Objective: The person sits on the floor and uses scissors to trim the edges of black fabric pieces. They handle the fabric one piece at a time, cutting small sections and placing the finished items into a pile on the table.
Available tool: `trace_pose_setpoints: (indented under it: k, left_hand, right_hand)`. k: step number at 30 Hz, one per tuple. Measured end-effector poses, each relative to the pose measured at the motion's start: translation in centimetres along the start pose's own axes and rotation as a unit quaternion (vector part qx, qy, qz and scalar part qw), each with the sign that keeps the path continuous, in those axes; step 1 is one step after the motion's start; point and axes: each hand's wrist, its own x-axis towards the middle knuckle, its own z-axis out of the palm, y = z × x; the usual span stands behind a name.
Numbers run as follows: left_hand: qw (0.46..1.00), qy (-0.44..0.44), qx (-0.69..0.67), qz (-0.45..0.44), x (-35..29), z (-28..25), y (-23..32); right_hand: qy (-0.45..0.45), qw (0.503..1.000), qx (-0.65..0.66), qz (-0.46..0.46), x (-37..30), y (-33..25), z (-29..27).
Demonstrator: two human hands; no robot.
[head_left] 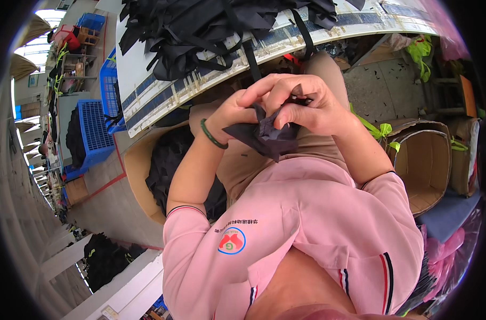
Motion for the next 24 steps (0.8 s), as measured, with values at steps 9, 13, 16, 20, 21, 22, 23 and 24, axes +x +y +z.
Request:
trace_pose_setpoints:
  k: [9,13,16,20,21,22,23,24]
  left_hand:
    - [0.909,0.188,0.350,0.123,2.0,-0.9,-0.7]
    - [0.899,0.178,0.292,0.274,-0.1,2.2,1.6]
    - [0.908,0.145,0.286,0.270,-0.8,4.9,1.1]
    - [0.915,0.189,0.237,0.267,-0.5,5.0,-0.2]
    - [0.916,0.187,0.234,0.266,-0.5,5.0,-0.3]
    - [0.918,0.181,0.233,0.264,-0.5,5.0,-0.3]
    - [0.920,0.176,0.232,0.262,-0.5,5.0,-0.2]
    - [0.922,0.170,0.232,0.261,-0.4,5.0,-0.2]
  right_hand:
    - [0.098,0.982,-0.160,0.015,-0.9,0.0,-0.9]
    - [0.145,0.964,-0.223,0.003,-1.2,-0.2,-1.7]
    - [0.158,0.959,-0.235,0.013,-0.6,-0.1,-0.8]
    - [0.150,0.960,-0.231,0.052,-0.7,0.2,-0.5]
    - [0.144,0.961,-0.225,0.066,-0.8,0.4,-0.7]
    - [0.144,0.967,-0.198,0.068,-0.8,0.6,-1.0]
    - [0.145,0.972,-0.171,0.071,-0.9,0.9,-1.3]
    - [0.146,0.976,-0.144,0.073,-0.9,1.0,-1.5]
